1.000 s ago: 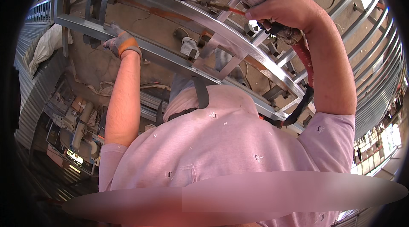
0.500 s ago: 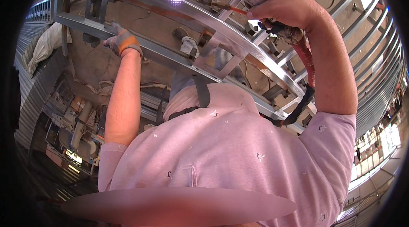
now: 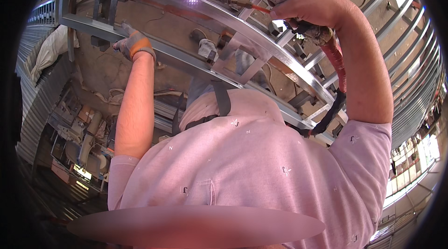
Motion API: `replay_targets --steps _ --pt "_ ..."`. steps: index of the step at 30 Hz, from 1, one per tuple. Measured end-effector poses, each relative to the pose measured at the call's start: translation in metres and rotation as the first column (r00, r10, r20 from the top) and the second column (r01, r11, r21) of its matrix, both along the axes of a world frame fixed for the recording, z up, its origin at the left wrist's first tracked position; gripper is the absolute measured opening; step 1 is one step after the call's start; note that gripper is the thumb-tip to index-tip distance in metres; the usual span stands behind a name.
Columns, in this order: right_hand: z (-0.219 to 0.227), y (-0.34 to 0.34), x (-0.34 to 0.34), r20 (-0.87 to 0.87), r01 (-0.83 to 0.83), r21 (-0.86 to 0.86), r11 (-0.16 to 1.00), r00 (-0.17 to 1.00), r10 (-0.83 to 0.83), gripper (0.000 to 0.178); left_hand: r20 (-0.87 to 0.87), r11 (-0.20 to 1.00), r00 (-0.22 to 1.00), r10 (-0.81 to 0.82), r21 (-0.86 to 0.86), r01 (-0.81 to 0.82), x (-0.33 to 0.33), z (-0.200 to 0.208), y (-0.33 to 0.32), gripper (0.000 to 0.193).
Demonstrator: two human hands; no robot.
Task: The person welds a metal frame using a handheld welding torch, moving along seams and joints while sparks fly. They pause briefly to reposition the torch and continue welding different sections of the frame.
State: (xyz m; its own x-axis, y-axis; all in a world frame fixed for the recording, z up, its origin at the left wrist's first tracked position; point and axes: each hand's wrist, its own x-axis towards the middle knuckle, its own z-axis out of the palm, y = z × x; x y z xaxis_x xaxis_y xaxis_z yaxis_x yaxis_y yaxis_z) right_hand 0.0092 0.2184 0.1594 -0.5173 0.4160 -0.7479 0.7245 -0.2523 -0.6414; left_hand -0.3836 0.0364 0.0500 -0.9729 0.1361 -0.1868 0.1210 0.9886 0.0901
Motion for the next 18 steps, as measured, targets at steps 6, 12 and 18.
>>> replay_targets --steps 6,12,18 --pt "-0.002 -0.001 0.005 -0.002 0.004 0.007 1.000 1.000 -0.004 0.043 0.012 1.000 1.000 -0.016 -0.009 0.016 -0.004 -0.004 -0.001 0.122" --pt "0.000 0.000 0.008 0.020 0.002 -0.019 1.000 1.000 -0.002 0.044 0.036 1.000 0.999 -0.015 0.008 0.014 -0.004 -0.004 -0.003 0.123" --pt "0.001 -0.001 0.009 0.055 -0.002 -0.017 1.000 0.998 0.003 0.048 0.007 1.000 1.000 -0.028 0.009 0.028 -0.004 -0.008 -0.005 0.123"
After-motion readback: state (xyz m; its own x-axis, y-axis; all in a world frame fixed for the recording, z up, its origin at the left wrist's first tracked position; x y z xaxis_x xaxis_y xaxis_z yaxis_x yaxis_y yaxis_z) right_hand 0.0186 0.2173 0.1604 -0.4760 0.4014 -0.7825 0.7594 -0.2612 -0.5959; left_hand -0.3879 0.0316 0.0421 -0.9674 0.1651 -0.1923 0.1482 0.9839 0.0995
